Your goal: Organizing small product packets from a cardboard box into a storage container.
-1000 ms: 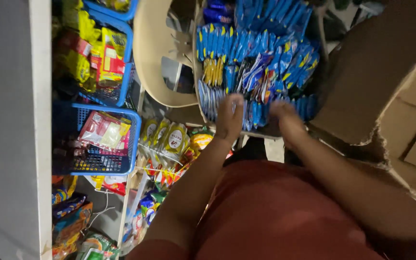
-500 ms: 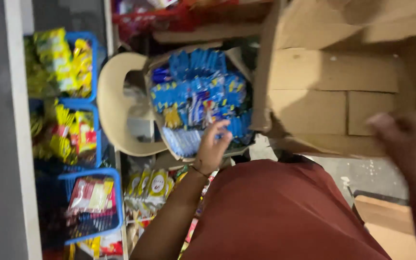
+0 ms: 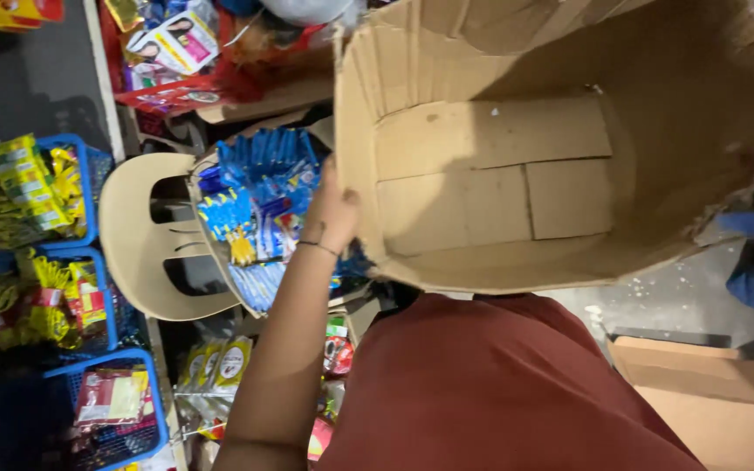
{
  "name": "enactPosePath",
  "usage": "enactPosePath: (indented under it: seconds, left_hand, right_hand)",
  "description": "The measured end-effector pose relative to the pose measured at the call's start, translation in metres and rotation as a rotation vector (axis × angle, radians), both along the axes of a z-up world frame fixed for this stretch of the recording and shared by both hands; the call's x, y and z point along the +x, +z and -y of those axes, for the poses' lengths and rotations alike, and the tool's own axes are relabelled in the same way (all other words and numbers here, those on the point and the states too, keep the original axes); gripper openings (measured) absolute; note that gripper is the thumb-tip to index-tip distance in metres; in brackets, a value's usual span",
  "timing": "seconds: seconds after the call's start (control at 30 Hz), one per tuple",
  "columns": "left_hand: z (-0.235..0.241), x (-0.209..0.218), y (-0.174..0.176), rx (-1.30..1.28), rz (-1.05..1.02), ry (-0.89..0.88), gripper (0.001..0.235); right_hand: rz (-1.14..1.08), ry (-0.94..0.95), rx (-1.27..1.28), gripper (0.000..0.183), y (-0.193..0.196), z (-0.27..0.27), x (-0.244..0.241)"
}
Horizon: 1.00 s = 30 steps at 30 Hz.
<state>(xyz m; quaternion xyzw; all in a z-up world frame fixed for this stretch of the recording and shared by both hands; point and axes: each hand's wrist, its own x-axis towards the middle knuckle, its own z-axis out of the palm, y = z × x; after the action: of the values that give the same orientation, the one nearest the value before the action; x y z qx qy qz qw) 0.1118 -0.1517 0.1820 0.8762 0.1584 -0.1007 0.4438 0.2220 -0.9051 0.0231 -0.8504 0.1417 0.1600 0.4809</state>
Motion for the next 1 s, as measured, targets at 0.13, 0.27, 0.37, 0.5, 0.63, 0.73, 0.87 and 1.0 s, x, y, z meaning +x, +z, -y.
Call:
enactPosePath:
  seconds: [0.13, 0.27, 0.37, 0.5, 0.63, 0.73, 0.87, 1.0]
  left_hand:
    - [-0.008, -0.010, -0.016, 0.028, 0.238, 0.032, 0.062]
    - [-0.019, -0.021, -0.015, 0.108, 0.135, 0.156, 0.058]
    - [-0.021, -0.025, -0.037, 0.029, 0.223, 0.198, 0.055]
    - [0.006, -0.009, -0.020, 0.217, 0.170, 0.246, 0.058]
    - [0.021, 0.003, 0.003, 0.195, 0.110, 0.293, 0.060]
    - [0.014, -0.004, -0.009, 0.244, 0.049, 0.346, 0.059]
    - [0.011, -0.001, -0.020, 0.249, 0.161, 0.303, 0.058]
    - [0.007, -0.005, -0.038, 0.272, 0.156, 0.315, 0.058]
  right_hand:
    - [-0.138, -0.010, 0.003, 0.034, 0.095, -0.112, -0.005]
    - [-0.122, 0.116, -0.084, 0.038, 0.133, -0.131, -0.018]
    - [-0.141, 0.101, 0.042, 0.052, 0.126, -0.125, -0.015]
    - [-0.126, 0.083, 0.106, 0.058, 0.138, -0.138, -0.015]
    - [-0.147, 0.080, 0.054, 0.055, 0.145, -0.144, -0.014]
    - [-0.153, 0.062, 0.073, 0.052, 0.146, -0.148, -0.010]
    - [-0.166, 0.068, 0.073, 0.052, 0.150, -0.147, -0.011]
    - [-0.141, 0.086, 0.146, 0.053, 0.143, -0.142, -0.013]
